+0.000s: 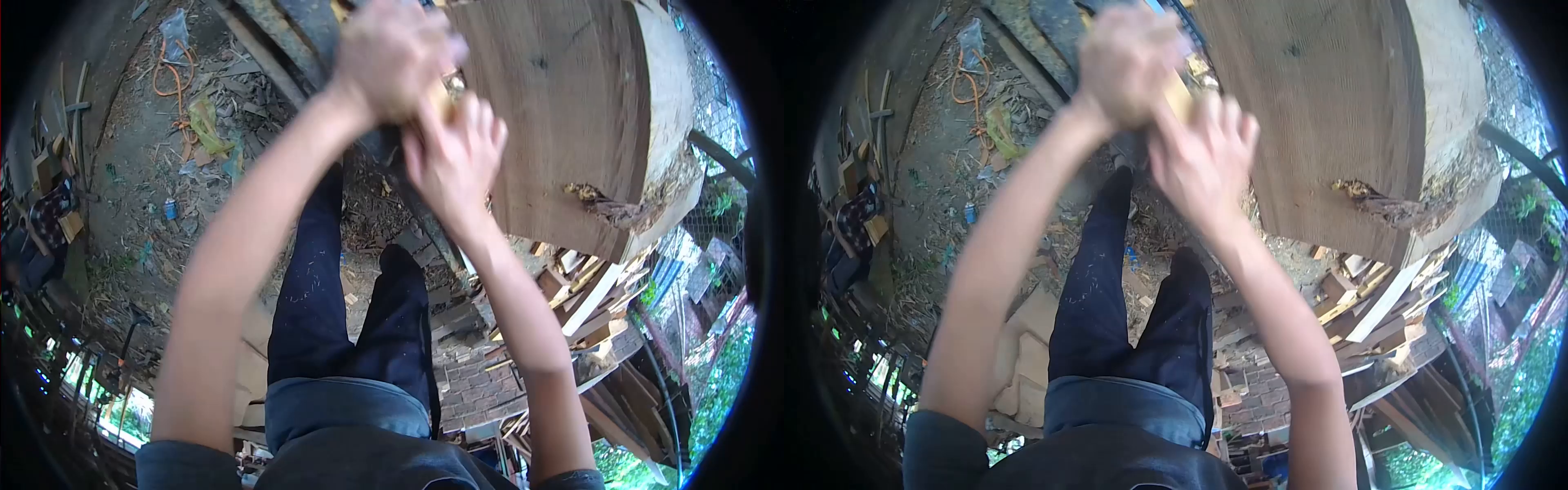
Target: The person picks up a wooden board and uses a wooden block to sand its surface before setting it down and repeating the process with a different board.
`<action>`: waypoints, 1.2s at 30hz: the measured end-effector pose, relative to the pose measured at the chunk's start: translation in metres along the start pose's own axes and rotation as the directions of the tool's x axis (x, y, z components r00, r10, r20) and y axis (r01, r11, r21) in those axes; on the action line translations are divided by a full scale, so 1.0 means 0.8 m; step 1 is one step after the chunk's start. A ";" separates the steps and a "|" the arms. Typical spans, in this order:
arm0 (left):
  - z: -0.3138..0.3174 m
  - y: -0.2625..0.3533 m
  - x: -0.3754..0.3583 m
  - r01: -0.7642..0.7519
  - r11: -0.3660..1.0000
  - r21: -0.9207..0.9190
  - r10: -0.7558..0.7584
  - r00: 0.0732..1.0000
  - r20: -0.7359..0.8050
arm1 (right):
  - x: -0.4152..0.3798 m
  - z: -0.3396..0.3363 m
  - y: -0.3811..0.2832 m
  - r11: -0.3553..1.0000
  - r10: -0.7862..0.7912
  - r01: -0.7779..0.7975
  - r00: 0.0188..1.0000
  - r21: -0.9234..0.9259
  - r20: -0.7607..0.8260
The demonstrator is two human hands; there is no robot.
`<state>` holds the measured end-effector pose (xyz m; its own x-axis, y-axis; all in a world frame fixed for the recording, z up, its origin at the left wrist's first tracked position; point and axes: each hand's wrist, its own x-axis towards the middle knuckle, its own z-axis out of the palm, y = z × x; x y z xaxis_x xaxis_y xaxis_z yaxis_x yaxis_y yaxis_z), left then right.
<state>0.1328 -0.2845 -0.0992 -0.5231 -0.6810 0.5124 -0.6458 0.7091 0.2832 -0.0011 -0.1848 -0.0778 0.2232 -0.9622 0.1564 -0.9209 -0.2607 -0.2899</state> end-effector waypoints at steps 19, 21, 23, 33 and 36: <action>0.022 0.242 -0.091 0.178 0.930 -0.321 -0.155 0.983 0.098 | -0.257 -0.077 0.040 0.985 0.170 -0.170 0.914 -0.035 0.369; 0.021 0.163 -0.070 0.152 0.950 -0.274 -0.160 0.987 -0.010 | -0.173 -0.055 0.024 0.996 0.088 -0.085 0.948 -0.022 0.306; 0.015 0.068 -0.039 0.115 0.969 -0.219 -0.125 0.992 -0.031 | -0.074 -0.023 0.005 0.998 0.024 -0.017 0.993 -0.058 0.117; -0.003 0.009 -0.021 0.107 0.994 -0.017 -0.107 0.994 -0.034 | -0.015 -0.003 -0.008 0.997 -0.026 0.034 0.993 0.067 -0.111; 0.011 0.160 -0.075 0.108 0.982 -0.158 -0.104 0.994 0.037 | -0.171 -0.051 0.012 0.996 0.085 -0.087 0.989 0.012 0.119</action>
<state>0.0760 -0.1546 -0.1009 -0.4737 -0.7571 0.4498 -0.6026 0.6511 0.4613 -0.0536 -0.0525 -0.0633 0.1809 -0.9833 0.0180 -0.9327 -0.1773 -0.3140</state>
